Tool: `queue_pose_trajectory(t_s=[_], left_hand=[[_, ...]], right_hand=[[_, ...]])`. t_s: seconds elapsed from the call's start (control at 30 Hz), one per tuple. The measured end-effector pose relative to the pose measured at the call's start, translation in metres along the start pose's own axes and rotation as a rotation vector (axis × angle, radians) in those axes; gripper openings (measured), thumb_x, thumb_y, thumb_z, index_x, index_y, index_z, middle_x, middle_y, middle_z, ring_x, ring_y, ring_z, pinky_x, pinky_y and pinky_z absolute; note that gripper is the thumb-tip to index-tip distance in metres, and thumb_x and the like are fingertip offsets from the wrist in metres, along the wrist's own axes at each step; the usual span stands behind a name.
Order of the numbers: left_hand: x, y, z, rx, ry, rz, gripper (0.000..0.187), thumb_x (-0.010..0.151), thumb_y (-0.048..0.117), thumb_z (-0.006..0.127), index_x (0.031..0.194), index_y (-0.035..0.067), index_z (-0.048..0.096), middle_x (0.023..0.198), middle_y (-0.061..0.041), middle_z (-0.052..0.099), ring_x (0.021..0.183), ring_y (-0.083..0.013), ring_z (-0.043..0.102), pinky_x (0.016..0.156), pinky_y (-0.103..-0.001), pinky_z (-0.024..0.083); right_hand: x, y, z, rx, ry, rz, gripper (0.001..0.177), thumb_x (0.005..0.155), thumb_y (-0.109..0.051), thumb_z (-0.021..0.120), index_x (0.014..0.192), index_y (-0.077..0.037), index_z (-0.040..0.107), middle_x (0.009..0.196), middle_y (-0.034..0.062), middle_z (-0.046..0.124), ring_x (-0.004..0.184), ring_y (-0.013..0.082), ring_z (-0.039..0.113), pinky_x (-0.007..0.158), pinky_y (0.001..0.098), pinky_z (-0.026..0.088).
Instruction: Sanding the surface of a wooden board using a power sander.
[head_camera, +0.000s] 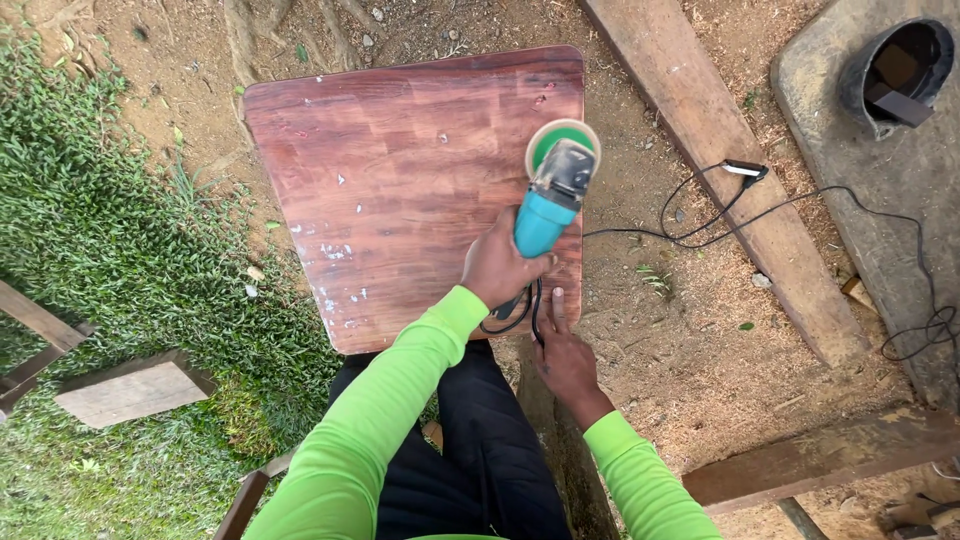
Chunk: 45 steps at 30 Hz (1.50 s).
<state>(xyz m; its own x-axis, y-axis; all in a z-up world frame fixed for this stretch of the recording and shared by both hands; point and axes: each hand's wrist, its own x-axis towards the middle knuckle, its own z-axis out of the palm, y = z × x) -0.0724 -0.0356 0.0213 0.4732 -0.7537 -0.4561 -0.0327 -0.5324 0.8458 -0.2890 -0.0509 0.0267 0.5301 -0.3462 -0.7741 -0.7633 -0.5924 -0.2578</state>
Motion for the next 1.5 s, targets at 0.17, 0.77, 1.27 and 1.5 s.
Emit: queue_pose_trajectory(t_s=[0.17, 0.77, 1.27, 1.5], left_hand=[[-0.048, -0.023, -0.057, -0.085, 0.148, -0.236, 0.069, 0.072, 0.031, 0.084, 0.126, -0.001, 0.054, 0.097, -0.018, 0.074, 0.085, -0.0292, 0.075, 0.078, -0.041, 0.06], [-0.13, -0.131, -0.209, -0.327, 0.692, -0.284, 0.049, 0.076, 0.018, 0.085, 0.111, -0.001, 0.056, 0.094, -0.011, 0.071, 0.083, -0.0178, 0.07, 0.077, -0.034, 0.059], [-0.117, -0.114, -0.186, -0.25, 0.501, -0.252, 0.063, 0.072, 0.026, 0.085, 0.121, 0.0, 0.056, 0.101, -0.02, 0.074, 0.091, -0.0331, 0.075, 0.083, -0.041, 0.058], [-0.104, -0.12, -0.153, -0.182, 0.332, -0.293, 0.069, 0.072, 0.034, 0.086, 0.124, 0.001, 0.054, 0.101, -0.024, 0.073, 0.096, -0.0435, 0.072, 0.082, -0.05, 0.056]], right_hand=[[0.001, 0.007, 0.011, -0.027, 0.056, -0.043, 0.074, 0.09, -0.022, 0.064, 0.156, -0.017, 0.031, 0.171, 0.0175, 0.015, 0.081, 0.0408, 0.072, 0.07, 0.0492, 0.06], [0.006, -0.005, 0.021, -0.172, 0.043, 0.006, 0.078, 0.093, -0.024, 0.059, 0.162, -0.019, 0.023, 0.17, 0.0243, 0.013, 0.093, 0.0424, 0.072, 0.072, 0.0482, 0.062], [0.008, 0.004, 0.03, -0.176, 0.056, 0.032, 0.068, 0.099, -0.038, 0.052, 0.161, -0.025, 0.028, 0.171, 0.0187, 0.013, 0.119, 0.0476, 0.062, 0.083, 0.0528, 0.059], [0.009, -0.017, 0.017, -0.196, -0.023, 0.14, 0.065, 0.102, -0.043, 0.043, 0.162, -0.028, 0.025, 0.173, 0.0162, 0.011, 0.119, 0.0467, 0.062, 0.086, 0.0521, 0.059]])
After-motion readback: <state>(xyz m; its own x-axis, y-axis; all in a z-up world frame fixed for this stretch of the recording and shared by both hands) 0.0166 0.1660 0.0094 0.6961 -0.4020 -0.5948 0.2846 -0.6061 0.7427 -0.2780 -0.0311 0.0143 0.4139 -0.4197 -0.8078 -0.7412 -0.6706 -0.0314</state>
